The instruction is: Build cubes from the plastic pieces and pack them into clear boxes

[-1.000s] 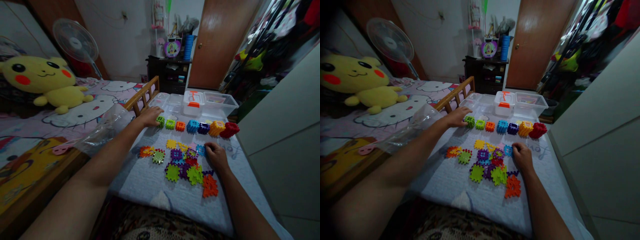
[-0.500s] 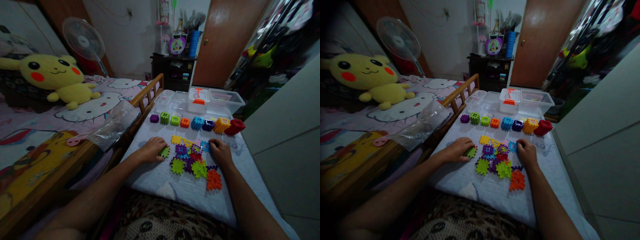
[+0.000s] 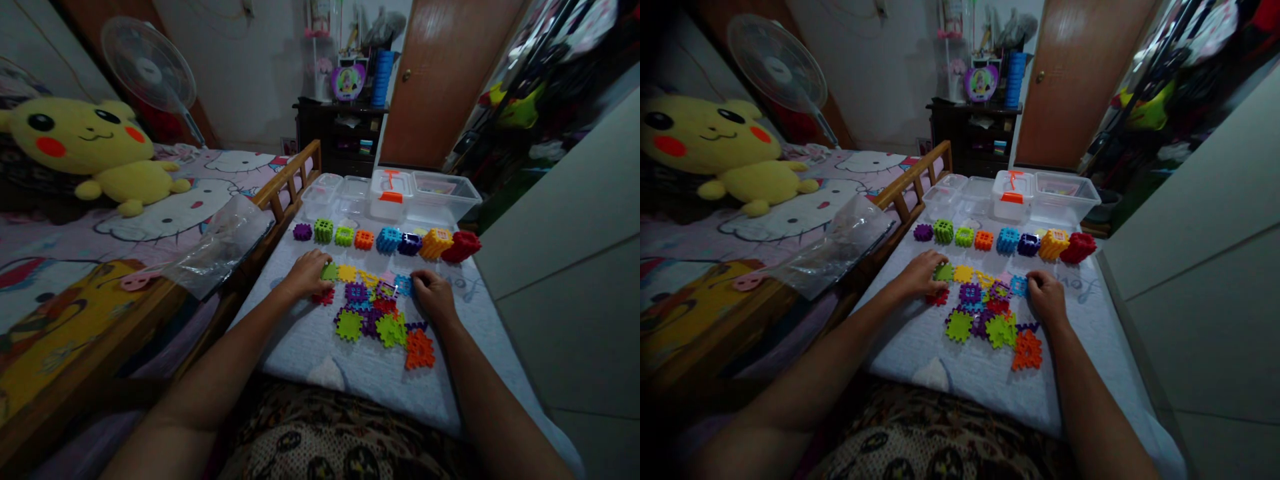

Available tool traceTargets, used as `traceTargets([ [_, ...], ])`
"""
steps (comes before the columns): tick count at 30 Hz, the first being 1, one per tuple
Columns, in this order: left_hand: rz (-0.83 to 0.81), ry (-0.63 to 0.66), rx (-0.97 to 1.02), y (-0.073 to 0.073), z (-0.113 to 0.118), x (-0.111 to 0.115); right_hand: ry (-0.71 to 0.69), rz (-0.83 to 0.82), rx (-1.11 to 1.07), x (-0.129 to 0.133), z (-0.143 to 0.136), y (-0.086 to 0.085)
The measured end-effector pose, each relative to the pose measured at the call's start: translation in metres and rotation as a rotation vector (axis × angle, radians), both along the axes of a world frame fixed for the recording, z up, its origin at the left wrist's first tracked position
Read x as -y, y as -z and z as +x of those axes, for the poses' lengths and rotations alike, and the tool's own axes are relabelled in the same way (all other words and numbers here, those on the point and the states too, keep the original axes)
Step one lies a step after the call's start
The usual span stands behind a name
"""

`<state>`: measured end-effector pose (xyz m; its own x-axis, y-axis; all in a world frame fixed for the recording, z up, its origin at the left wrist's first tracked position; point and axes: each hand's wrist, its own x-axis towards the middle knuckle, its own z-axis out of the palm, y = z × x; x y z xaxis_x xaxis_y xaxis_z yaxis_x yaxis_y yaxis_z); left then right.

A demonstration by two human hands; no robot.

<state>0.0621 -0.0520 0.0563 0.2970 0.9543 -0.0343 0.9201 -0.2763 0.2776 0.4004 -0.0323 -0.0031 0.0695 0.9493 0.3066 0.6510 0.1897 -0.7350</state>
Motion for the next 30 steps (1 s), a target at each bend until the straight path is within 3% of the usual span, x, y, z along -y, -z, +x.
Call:
traceTargets([
  [5,-0.024,0.000,0.003,0.012,0.002,-0.003,-0.005,0.015,0.007,0.000,0.001,0.001],
  [9,0.102,0.046,0.101,0.007,0.003,0.013,-0.008,0.010,0.011,0.000,0.001,0.001],
  [14,0.060,0.345,0.235,-0.007,0.023,0.060,-0.017,0.009,0.019,0.000,0.001,0.001],
  [17,-0.004,0.460,0.203,-0.005,0.037,0.083,-0.018,0.007,0.021,-0.001,0.001,0.001],
  [20,-0.011,0.447,0.170,0.004,0.044,0.091,-0.014,0.010,0.017,-0.001,0.001,0.001],
  [24,0.012,0.430,0.271,0.012,0.043,0.090,-0.012,0.004,0.004,0.000,0.000,0.000],
  [30,-0.006,0.216,0.368,0.001,0.043,0.074,-0.011,-0.002,0.003,0.000,0.000,0.001],
])
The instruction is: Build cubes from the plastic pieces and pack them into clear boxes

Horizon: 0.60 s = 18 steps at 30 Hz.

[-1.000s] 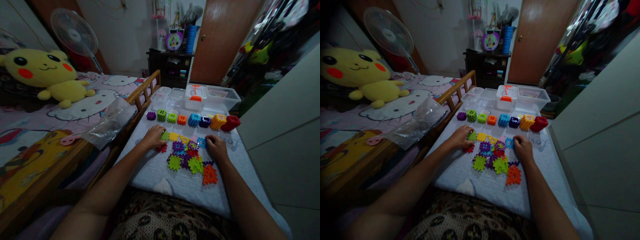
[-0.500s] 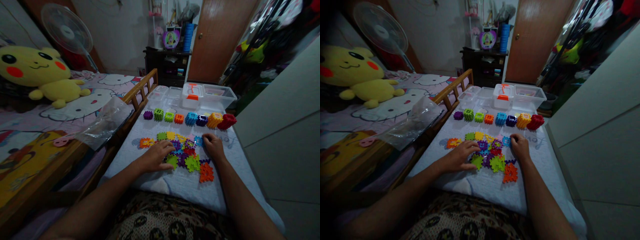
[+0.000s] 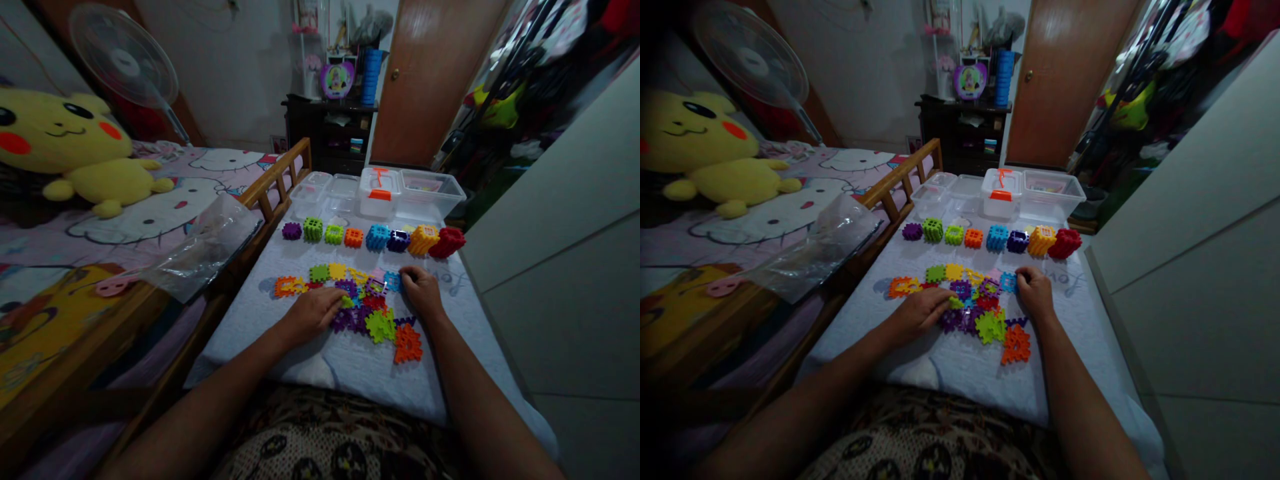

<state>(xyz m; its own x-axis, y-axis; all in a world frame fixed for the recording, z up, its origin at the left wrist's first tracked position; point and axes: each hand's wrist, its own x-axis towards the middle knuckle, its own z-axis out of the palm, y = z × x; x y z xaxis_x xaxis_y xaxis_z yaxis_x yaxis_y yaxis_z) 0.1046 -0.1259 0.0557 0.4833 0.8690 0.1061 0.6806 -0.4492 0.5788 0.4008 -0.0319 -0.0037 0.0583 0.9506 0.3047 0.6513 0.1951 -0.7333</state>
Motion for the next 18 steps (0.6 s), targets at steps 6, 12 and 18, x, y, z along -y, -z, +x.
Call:
traceTargets([
  [6,-0.066,-0.086,0.008,-0.010,0.010,-0.031,-0.001,0.002,0.011,0.000,0.001,0.001],
  [12,0.061,0.016,-0.110,0.006,0.017,-0.047,-0.011,0.004,0.005,-0.001,0.002,0.003],
  [18,0.368,0.001,-0.196,0.001,0.030,-0.026,-0.018,0.019,-0.015,-0.001,0.000,0.002],
])
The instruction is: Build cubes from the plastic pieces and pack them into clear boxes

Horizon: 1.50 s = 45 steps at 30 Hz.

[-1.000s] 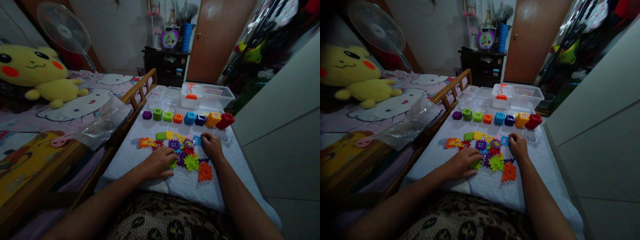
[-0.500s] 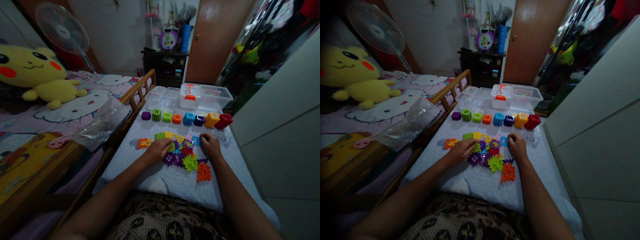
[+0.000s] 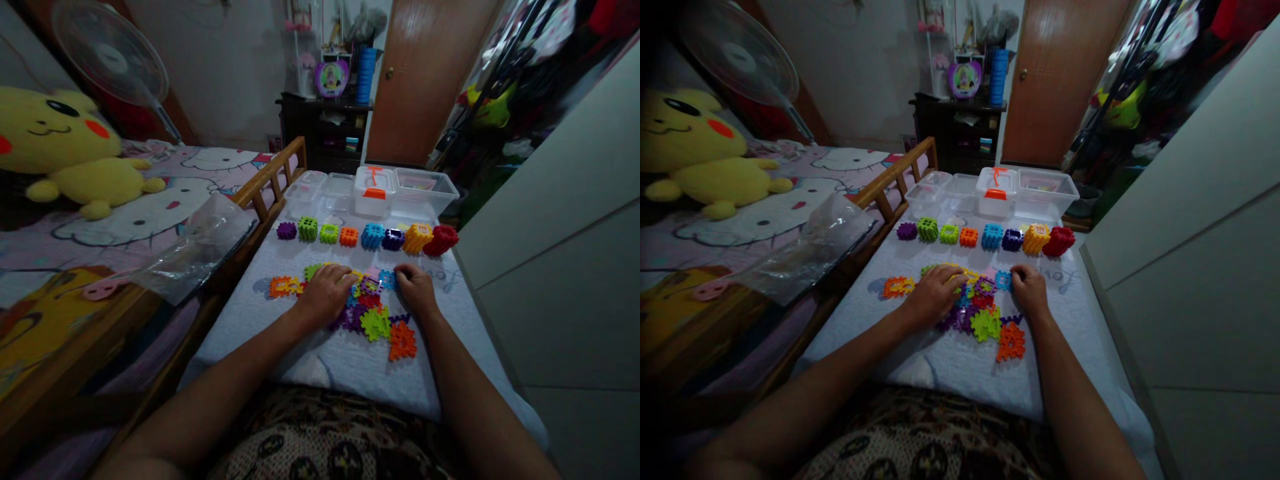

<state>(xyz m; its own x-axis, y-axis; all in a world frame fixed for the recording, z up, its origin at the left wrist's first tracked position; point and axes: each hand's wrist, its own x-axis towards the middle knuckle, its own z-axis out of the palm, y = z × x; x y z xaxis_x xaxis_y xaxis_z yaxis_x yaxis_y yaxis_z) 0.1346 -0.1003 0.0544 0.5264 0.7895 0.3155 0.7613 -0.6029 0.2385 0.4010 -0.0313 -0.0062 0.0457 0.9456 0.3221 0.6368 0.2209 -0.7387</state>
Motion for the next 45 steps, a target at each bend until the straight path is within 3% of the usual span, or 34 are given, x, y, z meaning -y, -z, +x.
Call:
traceTargets([
  [4,0.010,0.354,-0.044,-0.004,0.018,0.022,-0.005,0.008,-0.005,0.001,-0.001,-0.002],
  [6,0.026,0.449,-0.085,-0.001,0.028,0.027,-0.005,0.015,-0.003,0.001,-0.002,-0.003],
  [13,0.129,0.456,-0.138,0.017,0.043,0.023,-0.003,0.025,-0.003,0.000,-0.001,-0.002],
  [19,0.226,0.475,-0.071,0.016,0.038,0.022,-0.002,0.023,-0.004,0.000,-0.002,-0.002],
  [22,0.231,0.430,0.036,0.011,0.034,0.021,0.001,0.022,-0.013,0.001,-0.002,-0.003],
  [25,0.120,0.303,0.219,0.003,0.028,0.018,-0.006,0.013,-0.014,0.001,-0.002,-0.002],
  [29,-0.126,-0.057,0.581,-0.007,0.013,0.009,-0.011,0.005,-0.001,0.000,-0.001,-0.001],
  [32,-0.284,-0.356,0.722,-0.004,0.001,0.000,-0.013,0.004,0.004,0.000,0.000,0.000],
  [36,-0.353,-0.476,0.618,0.006,-0.008,-0.009,-0.006,0.016,0.000,0.001,-0.001,-0.001],
  [43,-0.259,-0.432,0.145,0.008,-0.013,-0.007,0.004,0.000,-0.019,0.001,-0.001,-0.001],
  [45,-0.243,-0.336,0.095,0.006,-0.018,-0.006,0.003,-0.001,-0.022,0.001,-0.001,-0.002],
])
